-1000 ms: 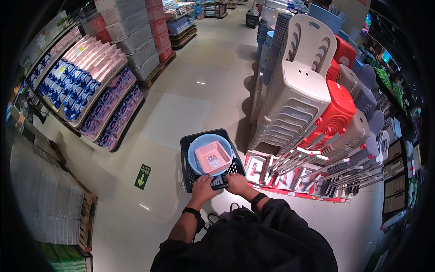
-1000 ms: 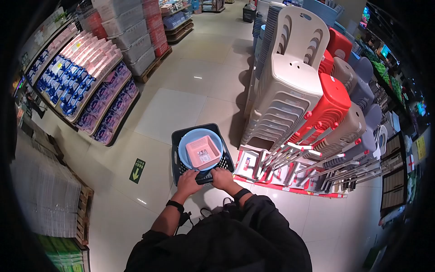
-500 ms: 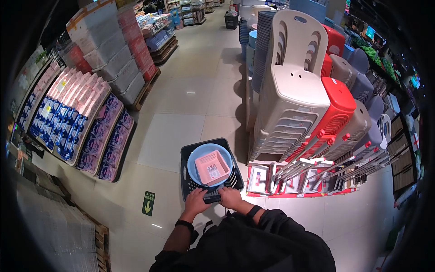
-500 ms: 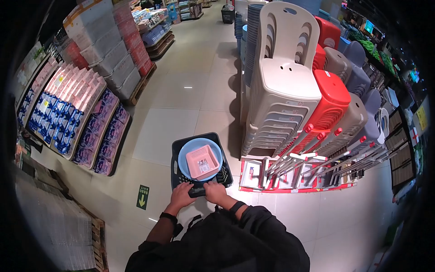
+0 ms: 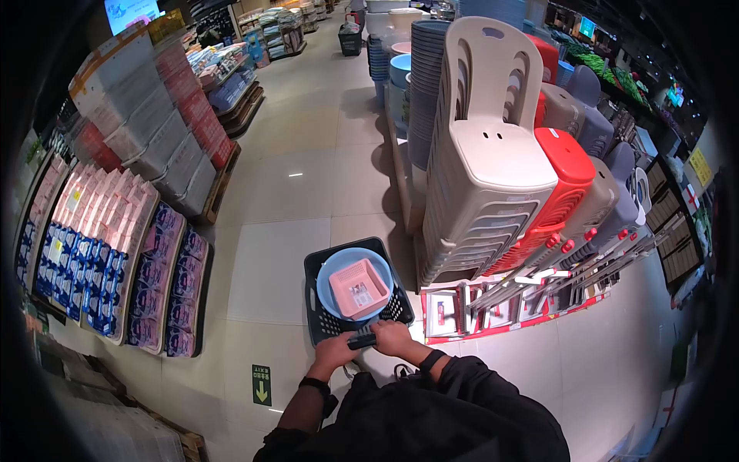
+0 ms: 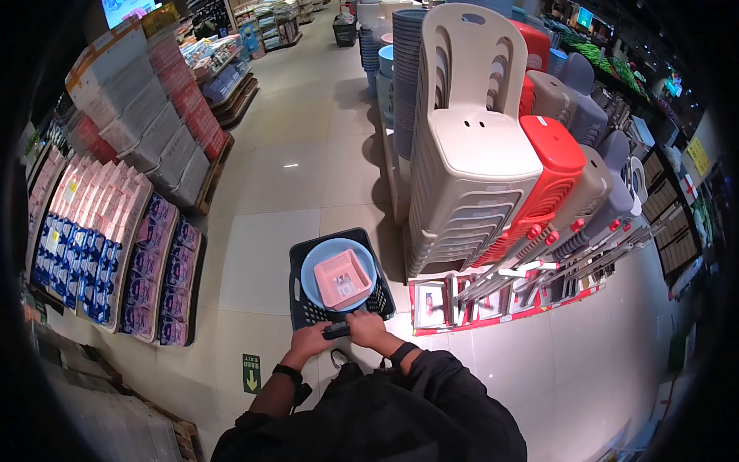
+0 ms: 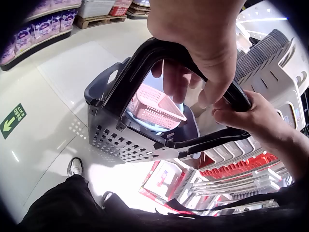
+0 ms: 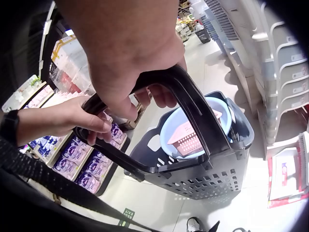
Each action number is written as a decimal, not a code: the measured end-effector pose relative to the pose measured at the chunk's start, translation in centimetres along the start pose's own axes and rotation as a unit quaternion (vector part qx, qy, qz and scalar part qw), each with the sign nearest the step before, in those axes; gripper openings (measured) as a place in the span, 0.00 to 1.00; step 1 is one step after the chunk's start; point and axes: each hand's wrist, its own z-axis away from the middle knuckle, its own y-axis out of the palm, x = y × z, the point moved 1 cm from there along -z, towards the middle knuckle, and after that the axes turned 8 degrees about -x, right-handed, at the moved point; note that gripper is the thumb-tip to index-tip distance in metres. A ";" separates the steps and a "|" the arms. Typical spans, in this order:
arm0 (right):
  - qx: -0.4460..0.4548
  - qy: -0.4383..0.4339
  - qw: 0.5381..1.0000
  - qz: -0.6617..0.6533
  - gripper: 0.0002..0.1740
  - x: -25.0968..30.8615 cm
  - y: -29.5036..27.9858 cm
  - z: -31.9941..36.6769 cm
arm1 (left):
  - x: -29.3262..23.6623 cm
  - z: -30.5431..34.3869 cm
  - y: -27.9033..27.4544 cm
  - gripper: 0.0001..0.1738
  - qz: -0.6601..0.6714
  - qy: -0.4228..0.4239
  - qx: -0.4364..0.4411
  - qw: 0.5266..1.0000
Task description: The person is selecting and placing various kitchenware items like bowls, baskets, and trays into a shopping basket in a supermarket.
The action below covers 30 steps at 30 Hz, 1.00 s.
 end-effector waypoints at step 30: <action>-0.110 0.092 0.987 0.067 0.17 -3.1 -0.4 -14.8 | 2.7 -17.9 -5.6 0.28 -0.051 0.096 0.049 0.993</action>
